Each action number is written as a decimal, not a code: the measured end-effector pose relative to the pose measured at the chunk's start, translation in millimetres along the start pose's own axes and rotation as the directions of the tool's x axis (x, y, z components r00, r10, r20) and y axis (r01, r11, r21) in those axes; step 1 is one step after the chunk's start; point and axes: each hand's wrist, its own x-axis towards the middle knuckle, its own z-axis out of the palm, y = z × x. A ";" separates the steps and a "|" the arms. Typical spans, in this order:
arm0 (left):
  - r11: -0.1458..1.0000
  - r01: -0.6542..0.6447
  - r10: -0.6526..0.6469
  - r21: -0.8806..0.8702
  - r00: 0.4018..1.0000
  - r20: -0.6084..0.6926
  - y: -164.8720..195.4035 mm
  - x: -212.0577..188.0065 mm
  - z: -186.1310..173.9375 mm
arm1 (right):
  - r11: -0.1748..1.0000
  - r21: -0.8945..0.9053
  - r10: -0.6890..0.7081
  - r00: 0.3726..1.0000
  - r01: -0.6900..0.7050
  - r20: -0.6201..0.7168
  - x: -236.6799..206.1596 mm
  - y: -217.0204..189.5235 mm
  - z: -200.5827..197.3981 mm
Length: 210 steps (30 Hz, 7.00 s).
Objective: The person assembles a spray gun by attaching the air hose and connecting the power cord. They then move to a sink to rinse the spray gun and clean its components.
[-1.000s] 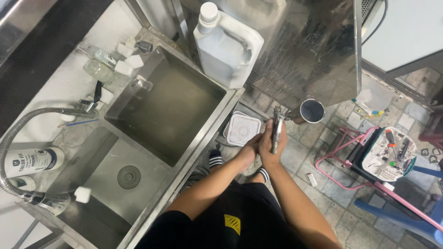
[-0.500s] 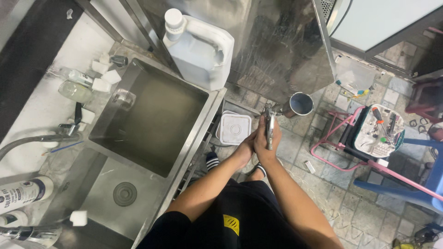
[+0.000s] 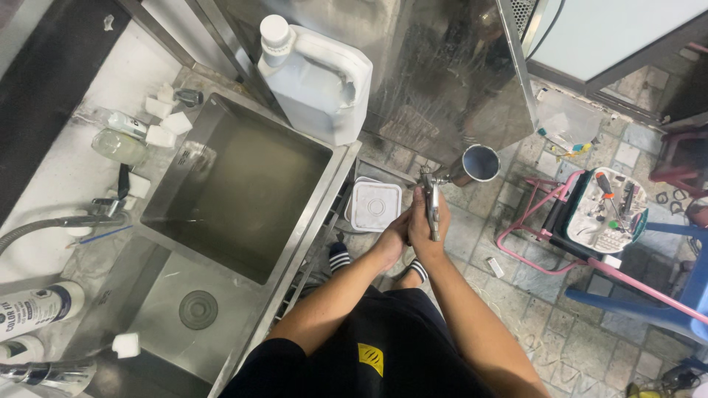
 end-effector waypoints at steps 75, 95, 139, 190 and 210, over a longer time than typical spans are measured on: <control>0.977 -0.016 0.011 0.213 1.000 0.027 -9.3 36.2 -3.0 | 0.981 -0.175 -0.131 0.950 0.083 -0.285 22.2 13.7 -31.1; 0.985 0.132 -0.149 0.107 0.975 0.163 -18.1 50.9 7.0 | 0.996 -0.087 0.002 0.972 -0.023 -0.234 24.2 8.9 -42.6; 0.993 0.111 -0.114 0.027 0.982 0.154 -23.7 51.4 14.7 | 0.992 -0.124 -0.047 0.986 0.027 -0.161 26.2 3.5 -44.7; 0.989 0.099 -0.117 0.113 0.978 0.170 -28.3 37.6 17.5 | 0.989 -0.144 -0.066 0.959 0.026 -0.275 6.1 0.9 -43.4; 0.979 0.083 -0.106 0.185 0.987 0.118 -33.9 26.5 19.4 | 0.987 -0.160 -0.043 0.944 -0.011 -0.328 8.1 -1.0 -63.3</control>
